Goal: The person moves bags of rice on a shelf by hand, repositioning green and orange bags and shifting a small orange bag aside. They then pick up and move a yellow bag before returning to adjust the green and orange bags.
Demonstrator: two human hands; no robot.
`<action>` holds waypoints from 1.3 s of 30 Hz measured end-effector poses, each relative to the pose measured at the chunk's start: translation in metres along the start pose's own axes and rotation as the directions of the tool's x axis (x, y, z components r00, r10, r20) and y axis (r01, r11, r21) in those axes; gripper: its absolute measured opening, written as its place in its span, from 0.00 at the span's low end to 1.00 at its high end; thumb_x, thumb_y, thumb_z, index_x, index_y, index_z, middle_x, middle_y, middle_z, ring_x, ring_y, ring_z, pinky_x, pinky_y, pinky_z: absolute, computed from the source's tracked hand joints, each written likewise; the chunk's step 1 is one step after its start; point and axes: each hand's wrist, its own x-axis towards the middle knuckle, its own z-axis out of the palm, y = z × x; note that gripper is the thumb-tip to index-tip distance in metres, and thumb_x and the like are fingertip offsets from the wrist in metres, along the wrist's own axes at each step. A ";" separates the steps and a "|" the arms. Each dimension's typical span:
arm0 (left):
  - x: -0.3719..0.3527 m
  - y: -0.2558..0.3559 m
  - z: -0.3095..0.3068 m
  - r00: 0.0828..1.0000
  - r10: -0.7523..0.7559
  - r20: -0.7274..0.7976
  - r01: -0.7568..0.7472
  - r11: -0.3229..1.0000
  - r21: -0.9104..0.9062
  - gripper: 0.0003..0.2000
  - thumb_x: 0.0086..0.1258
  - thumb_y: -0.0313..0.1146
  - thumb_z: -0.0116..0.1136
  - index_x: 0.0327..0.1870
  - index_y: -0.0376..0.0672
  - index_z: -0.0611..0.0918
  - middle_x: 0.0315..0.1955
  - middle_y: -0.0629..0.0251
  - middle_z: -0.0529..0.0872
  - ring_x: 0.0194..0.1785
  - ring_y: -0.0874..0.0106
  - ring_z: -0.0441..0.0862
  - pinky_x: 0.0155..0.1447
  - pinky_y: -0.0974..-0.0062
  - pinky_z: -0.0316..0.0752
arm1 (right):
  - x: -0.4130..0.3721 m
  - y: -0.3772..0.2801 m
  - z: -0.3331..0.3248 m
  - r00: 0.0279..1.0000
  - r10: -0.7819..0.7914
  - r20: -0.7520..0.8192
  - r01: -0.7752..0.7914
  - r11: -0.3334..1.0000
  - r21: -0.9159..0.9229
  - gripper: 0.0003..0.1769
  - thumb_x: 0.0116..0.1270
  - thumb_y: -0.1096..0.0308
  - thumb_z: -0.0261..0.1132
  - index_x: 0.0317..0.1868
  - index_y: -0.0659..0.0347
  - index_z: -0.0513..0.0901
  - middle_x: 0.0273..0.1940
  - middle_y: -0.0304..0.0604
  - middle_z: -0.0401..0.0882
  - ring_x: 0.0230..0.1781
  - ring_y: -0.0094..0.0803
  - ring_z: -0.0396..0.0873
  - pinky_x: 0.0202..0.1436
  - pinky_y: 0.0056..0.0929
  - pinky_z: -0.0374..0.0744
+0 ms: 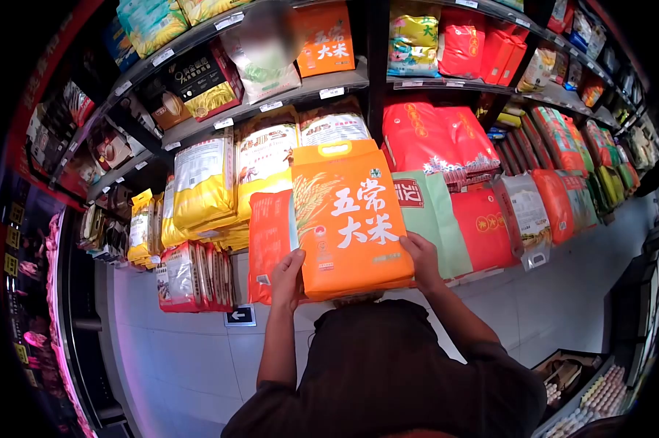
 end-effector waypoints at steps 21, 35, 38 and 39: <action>-0.047 -0.012 -0.008 0.996 0.046 -0.074 -0.027 0.970 0.244 0.20 0.68 0.41 0.64 0.52 0.34 0.80 0.30 0.73 0.81 0.26 0.85 0.72 0.29 0.86 0.67 | -0.037 0.035 -0.002 0.970 -0.085 -0.228 0.088 0.996 0.003 0.17 0.70 0.61 0.64 0.47 0.69 0.82 0.43 0.40 0.82 0.45 0.22 0.75 0.54 0.21 0.70; -0.052 -0.040 -0.006 0.935 0.292 -0.201 -0.206 0.909 0.363 0.22 0.71 0.44 0.62 0.19 0.40 0.74 0.17 0.77 0.69 0.24 0.85 0.61 0.28 0.81 0.57 | -0.044 0.043 -0.009 0.940 -0.124 -0.319 0.029 0.957 -0.287 0.25 0.69 0.50 0.65 0.29 0.67 0.83 0.25 0.34 0.76 0.27 0.18 0.68 0.34 0.20 0.68; -0.048 -0.056 -0.017 0.857 0.484 -0.176 -0.361 0.808 0.465 0.21 0.74 0.41 0.58 0.21 0.37 0.73 0.16 0.75 0.66 0.24 0.83 0.60 0.28 0.79 0.58 | -0.047 0.042 -0.005 0.901 -0.215 -0.377 0.092 0.944 -0.317 0.29 0.70 0.52 0.65 0.17 0.64 0.71 0.18 0.29 0.60 0.22 0.17 0.55 0.24 0.24 0.56; -0.051 -0.061 -0.019 0.853 0.493 -0.172 -0.373 0.805 0.462 0.21 0.74 0.41 0.58 0.21 0.37 0.73 0.16 0.75 0.66 0.24 0.83 0.60 0.28 0.79 0.58 | -0.050 0.042 -0.004 0.900 -0.226 -0.373 0.105 0.943 -0.317 0.29 0.70 0.52 0.65 0.17 0.64 0.71 0.18 0.29 0.60 0.22 0.17 0.55 0.24 0.24 0.56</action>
